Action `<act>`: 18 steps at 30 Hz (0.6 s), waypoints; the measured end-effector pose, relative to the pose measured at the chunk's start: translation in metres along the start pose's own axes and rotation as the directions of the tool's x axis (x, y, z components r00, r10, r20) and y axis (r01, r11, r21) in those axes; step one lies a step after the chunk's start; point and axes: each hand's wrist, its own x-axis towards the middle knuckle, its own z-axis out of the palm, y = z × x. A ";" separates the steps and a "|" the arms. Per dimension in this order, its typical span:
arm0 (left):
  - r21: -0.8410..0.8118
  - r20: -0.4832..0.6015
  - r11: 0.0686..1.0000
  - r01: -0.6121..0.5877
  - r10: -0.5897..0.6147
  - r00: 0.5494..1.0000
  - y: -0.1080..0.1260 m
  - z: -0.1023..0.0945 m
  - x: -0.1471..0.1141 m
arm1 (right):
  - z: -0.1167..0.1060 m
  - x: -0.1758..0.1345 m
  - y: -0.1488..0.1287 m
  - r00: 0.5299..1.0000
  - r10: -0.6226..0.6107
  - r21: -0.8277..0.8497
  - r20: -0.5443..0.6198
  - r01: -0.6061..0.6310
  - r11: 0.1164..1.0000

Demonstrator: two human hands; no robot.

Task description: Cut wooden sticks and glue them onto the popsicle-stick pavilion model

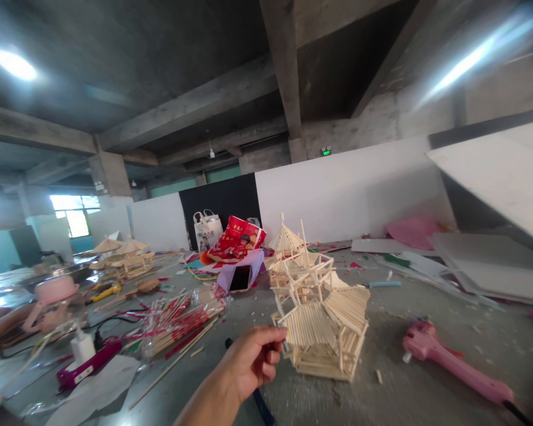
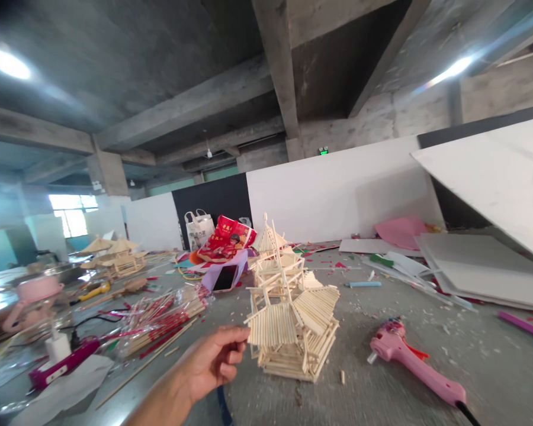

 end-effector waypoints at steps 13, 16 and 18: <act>-0.002 0.002 1.000 0.010 -0.010 1.000 0.002 0.000 -0.001 | 0.002 -0.004 0.013 0.999 -0.028 -0.033 0.027 0.029 0.999; -0.005 -0.001 1.000 0.011 -0.011 1.000 0.001 -0.001 0.000 | 0.002 -0.004 0.013 1.000 -0.028 -0.027 0.009 0.028 0.999; -0.006 0.000 1.000 0.014 -0.014 1.000 0.001 0.000 0.000 | 0.003 -0.003 0.012 1.000 -0.025 -0.021 -0.006 0.025 0.999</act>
